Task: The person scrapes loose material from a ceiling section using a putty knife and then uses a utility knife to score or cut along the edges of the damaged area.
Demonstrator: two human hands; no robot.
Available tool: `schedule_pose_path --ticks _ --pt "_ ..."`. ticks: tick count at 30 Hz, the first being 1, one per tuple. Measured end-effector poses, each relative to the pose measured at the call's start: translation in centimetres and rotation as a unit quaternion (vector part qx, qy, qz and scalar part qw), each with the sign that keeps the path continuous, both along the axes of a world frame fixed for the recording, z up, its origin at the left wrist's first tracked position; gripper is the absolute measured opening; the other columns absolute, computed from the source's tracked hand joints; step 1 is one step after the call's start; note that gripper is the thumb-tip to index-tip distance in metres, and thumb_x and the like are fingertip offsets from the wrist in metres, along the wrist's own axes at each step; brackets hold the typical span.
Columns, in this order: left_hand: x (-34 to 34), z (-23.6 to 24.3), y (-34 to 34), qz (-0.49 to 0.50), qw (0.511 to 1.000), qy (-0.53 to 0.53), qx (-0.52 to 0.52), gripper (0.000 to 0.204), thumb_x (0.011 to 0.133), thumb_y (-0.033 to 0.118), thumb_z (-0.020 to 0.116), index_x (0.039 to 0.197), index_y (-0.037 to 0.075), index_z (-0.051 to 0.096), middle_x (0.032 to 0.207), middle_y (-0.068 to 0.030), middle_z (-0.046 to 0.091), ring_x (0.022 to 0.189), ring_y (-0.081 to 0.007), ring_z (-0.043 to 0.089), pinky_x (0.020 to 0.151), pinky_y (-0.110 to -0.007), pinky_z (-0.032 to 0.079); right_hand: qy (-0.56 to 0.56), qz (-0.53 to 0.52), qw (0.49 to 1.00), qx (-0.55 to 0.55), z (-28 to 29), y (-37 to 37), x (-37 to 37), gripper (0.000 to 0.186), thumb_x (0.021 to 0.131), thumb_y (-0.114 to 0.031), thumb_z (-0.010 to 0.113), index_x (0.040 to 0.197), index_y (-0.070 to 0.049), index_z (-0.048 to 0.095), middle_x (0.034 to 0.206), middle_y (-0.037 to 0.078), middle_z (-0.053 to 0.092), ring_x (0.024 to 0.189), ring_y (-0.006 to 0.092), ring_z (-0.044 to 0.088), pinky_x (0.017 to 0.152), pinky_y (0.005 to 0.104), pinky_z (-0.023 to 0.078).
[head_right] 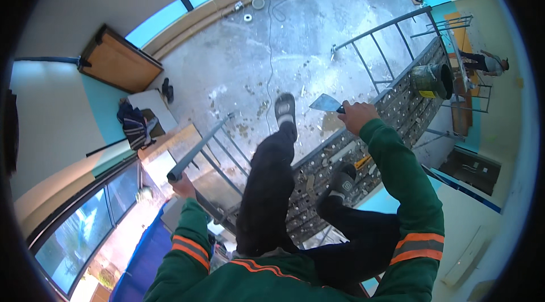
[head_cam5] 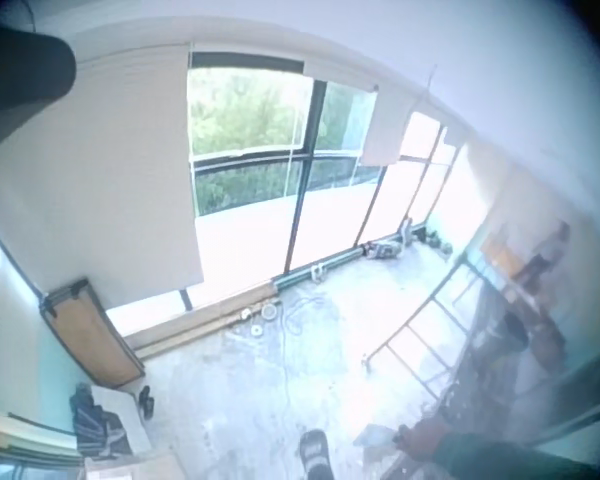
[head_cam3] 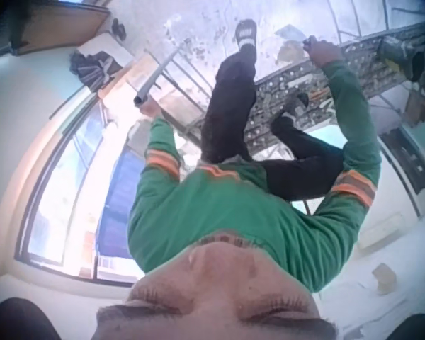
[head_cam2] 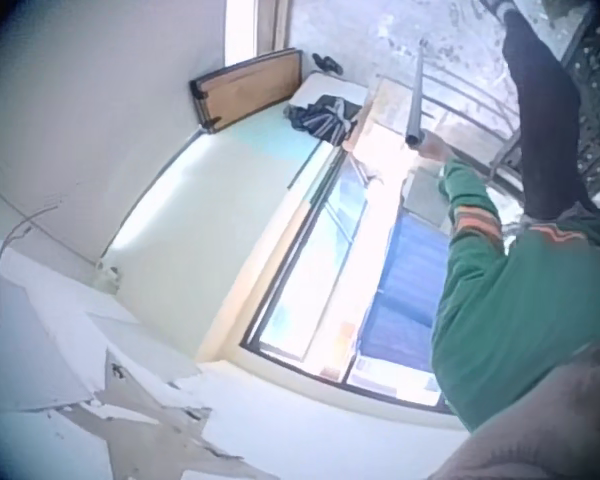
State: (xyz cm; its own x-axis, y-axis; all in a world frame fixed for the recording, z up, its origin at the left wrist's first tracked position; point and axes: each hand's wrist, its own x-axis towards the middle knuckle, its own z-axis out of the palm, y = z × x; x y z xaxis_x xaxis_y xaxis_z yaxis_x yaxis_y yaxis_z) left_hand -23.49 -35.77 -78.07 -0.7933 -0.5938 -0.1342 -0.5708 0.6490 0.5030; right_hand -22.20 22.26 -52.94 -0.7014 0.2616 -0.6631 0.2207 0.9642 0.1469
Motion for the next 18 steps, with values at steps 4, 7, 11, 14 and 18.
schedule_pose_path --ticks 4,7,11,14,18 --pt "0.4 -0.4 0.0 0.002 0.999 -0.004 -0.032 0.056 0.077 0.019 0.070 0.124 0.000 0.044 0.106 -0.0249 0.065 0.100 -0.0403 0.063 0.086 -0.046 0.049 -0.056 -0.016 0.998 -0.040 2.4 -0.9 0.4 0.035 0.093 -0.040 0.052 0.103 -0.007 0.057 0.084 0.016 0.067 0.084 0.0364 0.065 0.077 0.0496 0.048" --pt "0.2 -0.3 0.2 0.010 1.000 -0.002 0.000 0.059 0.077 0.020 0.071 0.125 0.001 0.043 0.106 -0.0247 0.065 0.100 -0.0405 0.063 0.085 -0.046 0.050 -0.075 -0.004 0.996 -0.052 3.5 -0.7 1.6 0.034 0.093 -0.040 0.051 0.101 -0.007 0.056 0.083 0.018 0.066 0.083 0.0374 0.065 0.076 0.0499 0.048" --pt "0.4 -0.3 0.1 0.001 0.999 -0.011 -0.033 0.059 0.078 0.024 0.070 0.125 0.001 0.042 0.106 -0.0248 0.065 0.099 -0.0409 0.063 0.084 -0.048 0.050 -0.081 -0.030 0.996 -0.030 3.0 0.4 0.7 0.034 0.094 -0.039 0.050 0.103 -0.007 0.055 0.084 0.019 0.066 0.084 0.0381 0.064 0.076 0.0506 0.048" --pt "0.6 -0.2 -0.2 0.004 0.998 -0.016 -0.056 0.059 0.078 0.025 0.069 0.125 0.001 0.042 0.106 -0.0253 0.065 0.099 -0.0414 0.063 0.084 -0.049 0.050 -0.056 -0.035 0.997 -0.029 2.2 0.6 0.4 0.033 0.094 -0.039 0.049 0.103 -0.007 0.054 0.085 0.019 0.066 0.085 0.0390 0.064 0.077 0.0515 0.047" --pt "0.2 0.3 1.9 0.001 0.999 -0.042 -0.007 0.061 0.079 0.025 0.069 0.127 0.001 0.041 0.107 -0.0261 0.064 0.100 -0.0417 0.062 0.086 -0.049 0.049 -0.029 -0.068 0.997 -0.029 2.5 0.6 0.6 0.033 0.095 -0.038 0.048 0.104 -0.007 0.054 0.089 0.019 0.067 0.088 0.0400 0.063 0.079 0.0526 0.046"
